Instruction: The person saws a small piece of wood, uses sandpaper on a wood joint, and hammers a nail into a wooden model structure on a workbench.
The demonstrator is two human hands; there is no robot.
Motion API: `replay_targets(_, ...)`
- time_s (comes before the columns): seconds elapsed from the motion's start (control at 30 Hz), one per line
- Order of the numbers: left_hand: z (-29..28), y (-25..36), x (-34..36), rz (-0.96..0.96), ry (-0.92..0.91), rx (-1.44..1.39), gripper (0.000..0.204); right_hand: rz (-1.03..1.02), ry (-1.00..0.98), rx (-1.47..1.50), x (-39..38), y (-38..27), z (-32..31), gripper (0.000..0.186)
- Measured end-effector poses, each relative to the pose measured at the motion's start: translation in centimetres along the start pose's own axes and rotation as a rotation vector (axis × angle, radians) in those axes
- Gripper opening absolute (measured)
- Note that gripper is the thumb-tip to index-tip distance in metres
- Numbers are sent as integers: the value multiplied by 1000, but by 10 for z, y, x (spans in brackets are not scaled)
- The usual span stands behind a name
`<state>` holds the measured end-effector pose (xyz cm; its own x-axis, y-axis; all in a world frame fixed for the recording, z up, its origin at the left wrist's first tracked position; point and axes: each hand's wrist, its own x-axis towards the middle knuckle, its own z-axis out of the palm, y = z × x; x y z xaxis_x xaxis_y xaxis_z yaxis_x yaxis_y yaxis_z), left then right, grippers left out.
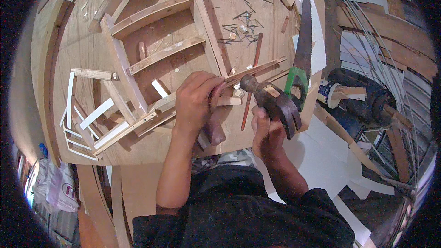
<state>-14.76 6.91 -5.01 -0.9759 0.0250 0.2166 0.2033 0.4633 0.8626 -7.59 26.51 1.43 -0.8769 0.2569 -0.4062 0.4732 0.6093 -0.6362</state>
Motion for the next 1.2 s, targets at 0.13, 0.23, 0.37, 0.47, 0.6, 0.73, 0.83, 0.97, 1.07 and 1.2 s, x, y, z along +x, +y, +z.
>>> replay_targets(0.13, -1, 2, 3, 6, 1, -1, 18, -77, -39, -45, 5, -17, -2, 35)
replay_targets(0.23, -1, -1, -5, 3, -22, 22, 18, 38, -240, -70, 11, -34, 0, 42)
replay_targets(0.37, 2, -1, 0, 11, 17, -17, 21, -109, -182, -275, 8, -23, 0, 47)
replay_targets(0.47, 2, -2, 2, 15, 7, 11, 22, -365, -37, -330, 20, -27, 10, 38)
replay_targets(0.6, -1, -1, -2, -21, -24, 33, 23, 21, -213, 83, 12, -37, 3, 35)
replay_targets(0.73, 1, -2, -3, 7, 4, 37, 24, -328, -102, -160, 16, -12, 7, 31)
replay_targets(0.83, 1, -4, 2, 14, -1, 40, 23, -288, -103, -102, 20, -23, 7, 32)
replay_targets(0.97, 1, 0, 1, 32, 11, 43, 21, -276, -10, -132, 9, -31, 3, 32)
replay_targets(1.07, 1, -2, -4, -18, -18, 80, 21, -511, 5, -180, 18, -24, 16, 24)
replay_targets(1.2, 1, -5, -1, -1, -37, 66, 21, -432, -12, -192, 23, -33, 4, 22)
